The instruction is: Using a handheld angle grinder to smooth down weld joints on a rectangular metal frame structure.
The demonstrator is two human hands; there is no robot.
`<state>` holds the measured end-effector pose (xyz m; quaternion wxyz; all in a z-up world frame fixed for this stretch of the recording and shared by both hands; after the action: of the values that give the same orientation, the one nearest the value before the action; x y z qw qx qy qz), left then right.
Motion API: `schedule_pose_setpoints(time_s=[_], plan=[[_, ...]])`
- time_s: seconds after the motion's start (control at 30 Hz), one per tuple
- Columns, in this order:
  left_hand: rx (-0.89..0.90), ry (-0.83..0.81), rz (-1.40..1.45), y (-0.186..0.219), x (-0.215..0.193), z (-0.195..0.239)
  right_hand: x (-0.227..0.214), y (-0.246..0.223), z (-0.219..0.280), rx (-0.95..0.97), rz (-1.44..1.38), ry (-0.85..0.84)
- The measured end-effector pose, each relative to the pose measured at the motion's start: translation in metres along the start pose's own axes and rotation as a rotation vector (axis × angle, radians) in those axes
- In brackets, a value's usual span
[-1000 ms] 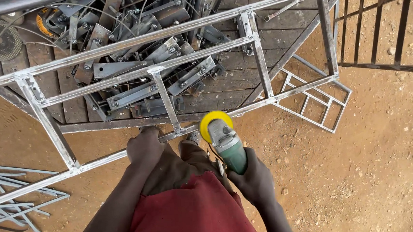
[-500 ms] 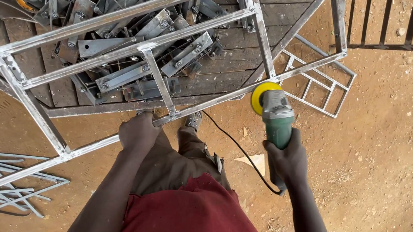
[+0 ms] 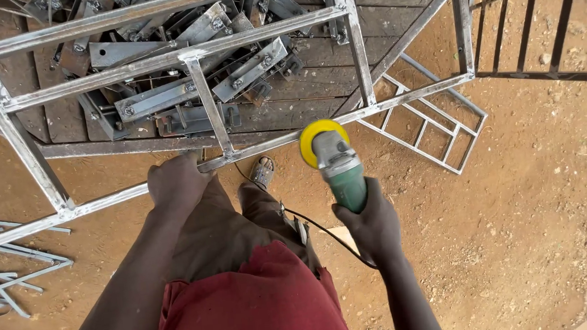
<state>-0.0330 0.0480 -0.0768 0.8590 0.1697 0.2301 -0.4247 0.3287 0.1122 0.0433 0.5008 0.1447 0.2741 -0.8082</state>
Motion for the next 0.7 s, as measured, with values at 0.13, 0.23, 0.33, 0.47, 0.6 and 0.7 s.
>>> schedule_pose_setpoints(time_s=[0.13, 0.23, 0.33, 0.47, 0.6, 0.7], plan=[[0.015, 0.100, -0.016, -0.002, 0.001, 0.002, -0.065, 0.047, -0.017, 0.030, -0.102, 0.212], [0.061, 0.382, -0.103, 0.006, -0.009, 0.018, -0.116, 0.086, -0.044, 0.016, -0.121, 0.338], [0.157, 0.612, -0.105, 0.035, -0.038, 0.056, -0.164, 0.121, -0.081, 0.001, -0.138, 0.401], [0.401, 0.707, -0.100, 0.106, -0.045, 0.056, -0.175, 0.110, -0.078, -0.034, -0.141, 0.428], [0.666, 0.615, -0.078, 0.180, -0.025, 0.031, -0.141, 0.086, -0.055, 0.035, -0.085, 0.298], [0.643, 0.339, -0.083, 0.199, -0.009, 0.001, -0.120, 0.071, -0.042, 0.039, -0.087, 0.178]])
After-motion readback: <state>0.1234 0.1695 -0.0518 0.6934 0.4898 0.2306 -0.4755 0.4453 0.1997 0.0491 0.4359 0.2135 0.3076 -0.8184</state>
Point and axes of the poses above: each hand's wrist, its own z-axis away from the middle knuckle, its own x-axis out of the palm, y = z × x, the point moved 9 cm from there along -z, towards the middle knuckle, and after that the axes turned 14 degrees about -y, right-handed, at the moved point
